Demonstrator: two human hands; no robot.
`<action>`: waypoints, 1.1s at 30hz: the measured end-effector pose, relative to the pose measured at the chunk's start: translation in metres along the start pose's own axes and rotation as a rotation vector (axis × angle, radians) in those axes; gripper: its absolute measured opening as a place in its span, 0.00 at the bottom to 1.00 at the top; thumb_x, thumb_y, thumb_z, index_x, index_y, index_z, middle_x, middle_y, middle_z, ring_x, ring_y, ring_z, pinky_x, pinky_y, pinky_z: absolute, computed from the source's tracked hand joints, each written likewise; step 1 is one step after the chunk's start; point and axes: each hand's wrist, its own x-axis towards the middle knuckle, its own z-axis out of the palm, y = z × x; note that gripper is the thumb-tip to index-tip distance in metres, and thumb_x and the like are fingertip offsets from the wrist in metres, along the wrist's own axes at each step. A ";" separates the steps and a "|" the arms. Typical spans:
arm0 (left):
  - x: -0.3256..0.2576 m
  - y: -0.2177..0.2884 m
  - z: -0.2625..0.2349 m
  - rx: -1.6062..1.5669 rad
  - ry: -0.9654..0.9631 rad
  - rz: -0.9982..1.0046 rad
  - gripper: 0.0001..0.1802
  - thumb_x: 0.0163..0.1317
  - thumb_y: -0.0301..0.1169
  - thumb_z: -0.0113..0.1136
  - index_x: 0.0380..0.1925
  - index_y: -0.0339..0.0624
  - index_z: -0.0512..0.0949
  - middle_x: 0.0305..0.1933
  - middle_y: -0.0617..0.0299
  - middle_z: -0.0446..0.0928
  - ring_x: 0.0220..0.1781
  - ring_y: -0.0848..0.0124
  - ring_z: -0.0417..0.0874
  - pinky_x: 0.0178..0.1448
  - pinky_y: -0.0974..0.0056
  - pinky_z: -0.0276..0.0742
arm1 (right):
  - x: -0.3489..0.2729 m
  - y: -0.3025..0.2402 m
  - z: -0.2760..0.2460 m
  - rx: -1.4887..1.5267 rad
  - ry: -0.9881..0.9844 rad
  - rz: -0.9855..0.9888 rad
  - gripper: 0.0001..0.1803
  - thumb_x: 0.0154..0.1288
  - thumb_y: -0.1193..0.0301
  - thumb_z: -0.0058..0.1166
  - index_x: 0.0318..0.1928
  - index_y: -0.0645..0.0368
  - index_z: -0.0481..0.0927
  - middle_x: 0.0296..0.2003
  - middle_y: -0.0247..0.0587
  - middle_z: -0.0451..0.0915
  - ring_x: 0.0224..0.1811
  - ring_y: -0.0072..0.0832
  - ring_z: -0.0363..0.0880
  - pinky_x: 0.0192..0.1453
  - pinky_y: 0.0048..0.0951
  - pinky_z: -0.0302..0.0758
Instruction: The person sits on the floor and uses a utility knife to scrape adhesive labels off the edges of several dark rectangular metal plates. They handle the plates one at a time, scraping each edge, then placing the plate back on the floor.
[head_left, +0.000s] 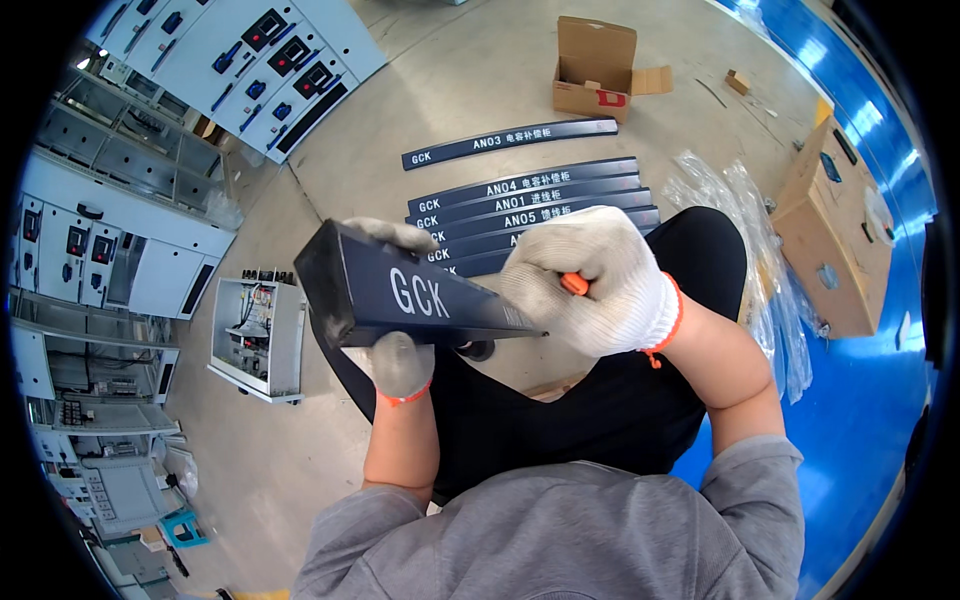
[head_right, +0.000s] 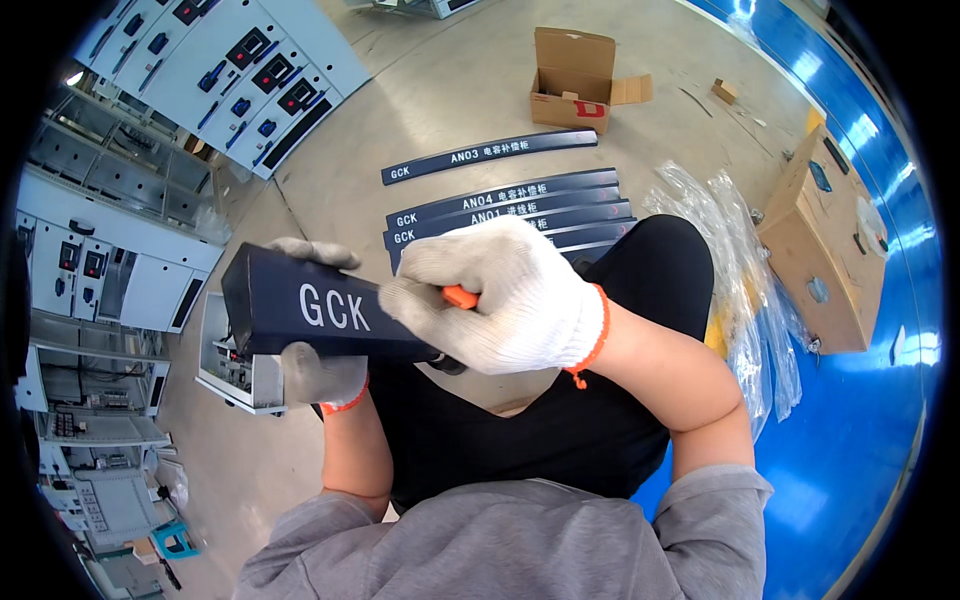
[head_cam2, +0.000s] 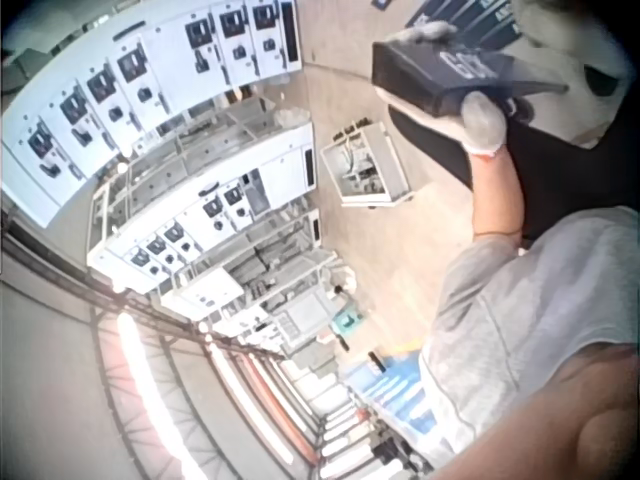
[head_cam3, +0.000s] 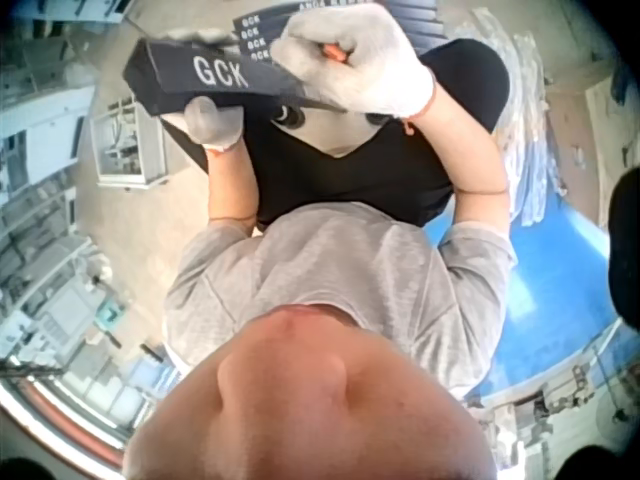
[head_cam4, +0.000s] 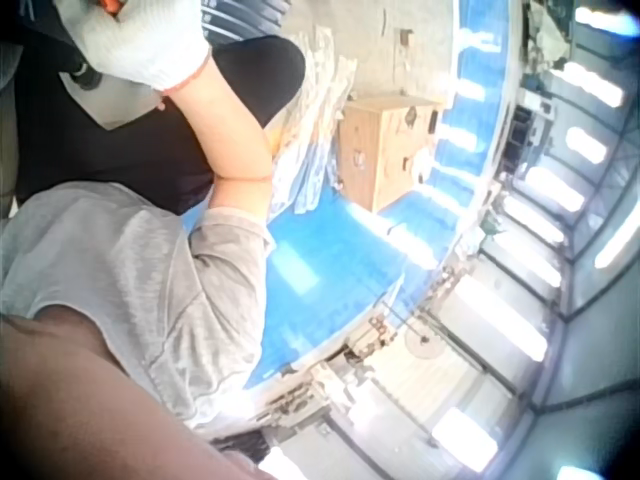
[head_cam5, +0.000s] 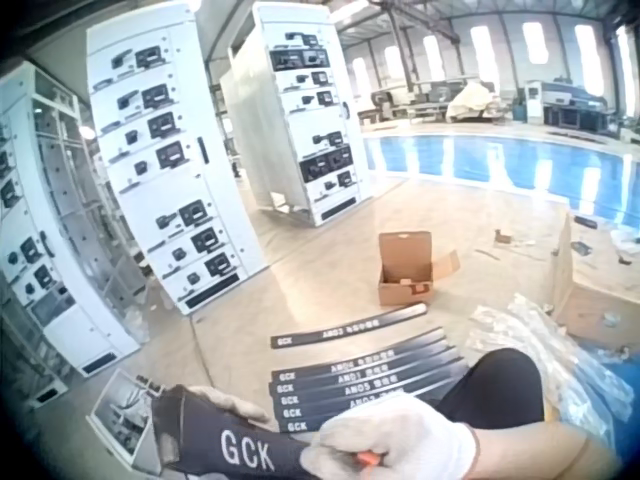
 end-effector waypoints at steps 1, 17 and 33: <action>0.003 0.000 -0.004 -0.043 -0.037 0.008 0.51 0.56 0.60 0.73 0.65 0.31 0.66 0.54 0.46 0.74 0.54 0.53 0.84 0.55 0.54 0.81 | 0.001 -0.001 0.000 0.039 0.021 -0.014 0.05 0.65 0.76 0.63 0.32 0.62 0.83 0.24 0.44 0.81 0.22 0.39 0.80 0.29 0.33 0.76; 0.005 0.016 -0.017 -0.124 -0.069 -0.057 0.29 0.67 0.32 0.63 0.63 0.25 0.71 0.57 0.32 0.81 0.55 0.45 0.88 0.62 0.46 0.86 | 0.003 0.004 -0.001 0.015 -0.079 -0.056 0.22 0.59 0.74 0.65 0.55 0.60 0.82 0.26 0.40 0.80 0.23 0.31 0.81 0.30 0.30 0.76; -0.030 0.031 0.015 0.082 0.160 -0.264 0.42 0.51 0.33 0.77 0.65 0.36 0.67 0.58 0.54 0.80 0.57 0.66 0.84 0.63 0.61 0.83 | 0.007 -0.007 0.012 0.133 -0.108 -0.171 0.42 0.72 0.56 0.60 0.74 0.76 0.65 0.33 0.44 0.86 0.31 0.36 0.88 0.41 0.32 0.83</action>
